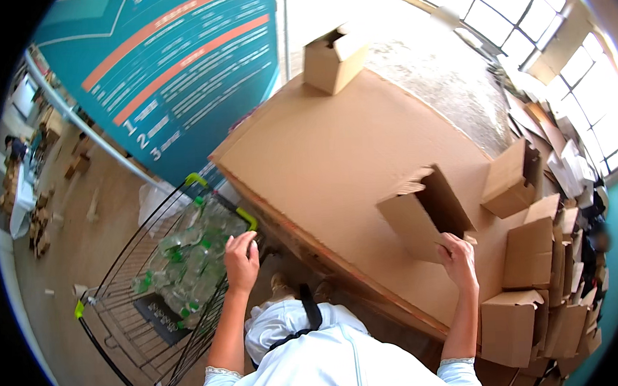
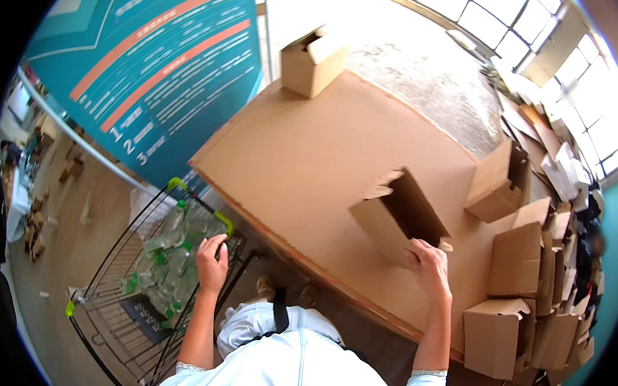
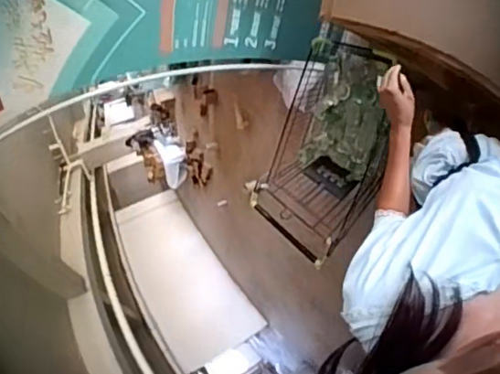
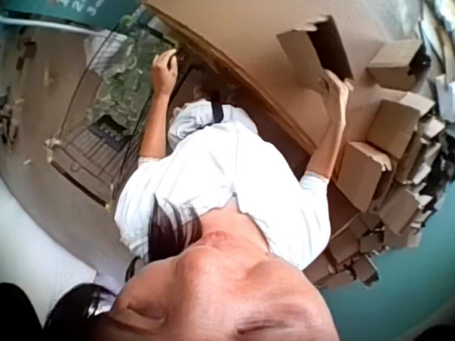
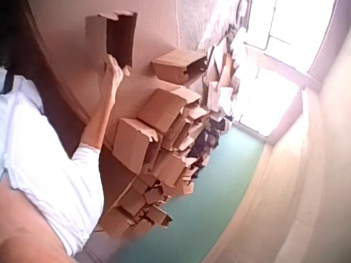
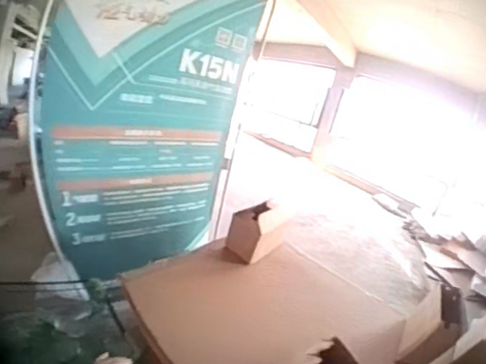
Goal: The person places bottles into small cardboard boxes, folds the box flaps closed, and stacks the filled boxes on a work surface.
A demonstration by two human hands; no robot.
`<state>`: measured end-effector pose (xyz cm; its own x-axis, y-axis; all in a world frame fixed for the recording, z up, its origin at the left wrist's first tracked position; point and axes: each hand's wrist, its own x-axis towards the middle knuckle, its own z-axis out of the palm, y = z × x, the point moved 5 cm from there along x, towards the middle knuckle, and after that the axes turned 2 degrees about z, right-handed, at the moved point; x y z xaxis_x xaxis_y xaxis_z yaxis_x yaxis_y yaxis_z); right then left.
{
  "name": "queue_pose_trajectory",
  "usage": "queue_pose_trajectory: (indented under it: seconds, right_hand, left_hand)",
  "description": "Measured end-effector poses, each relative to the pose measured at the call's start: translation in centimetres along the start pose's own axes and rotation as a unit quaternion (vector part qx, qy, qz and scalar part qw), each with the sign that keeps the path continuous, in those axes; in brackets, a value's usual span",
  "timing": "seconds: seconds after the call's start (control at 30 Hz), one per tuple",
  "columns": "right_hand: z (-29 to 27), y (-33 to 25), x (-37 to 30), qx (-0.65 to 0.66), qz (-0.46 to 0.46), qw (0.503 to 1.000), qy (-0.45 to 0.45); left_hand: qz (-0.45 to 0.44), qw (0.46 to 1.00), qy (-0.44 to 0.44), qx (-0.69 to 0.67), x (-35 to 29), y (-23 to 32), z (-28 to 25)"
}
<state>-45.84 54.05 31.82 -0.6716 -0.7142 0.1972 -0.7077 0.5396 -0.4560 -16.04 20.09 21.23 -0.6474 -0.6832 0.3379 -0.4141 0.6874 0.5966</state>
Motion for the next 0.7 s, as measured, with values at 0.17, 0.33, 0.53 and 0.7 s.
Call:
queue_pose_trajectory:
  seconds: [0.17, 0.33, 0.53, 0.7]
  right_hand:
    - [6.4, -10.3, 4.4, 0.012, -0.137, 0.986, -0.095]
    - [9.2, -15.3, 5.9, -0.031, -0.181, 0.973, -0.140]
    - [8.9, -14.9, 4.6, -0.090, -0.109, 0.982, -0.125]
    - [8.3, -14.6, 4.2, -0.074, -0.055, 0.992, -0.091]
  left_hand:
    - [-0.141, 0.987, 0.053, 0.060, -2.1, -12.9, -4.5]
    - [-0.295, 0.905, -0.188, 0.244, -6.6, -25.5, -3.8]
    - [-0.372, 0.861, -0.241, 0.250, -9.9, -33.3, -1.1]
    - [-0.321, 0.885, -0.258, 0.219, -9.1, -34.9, -1.1]
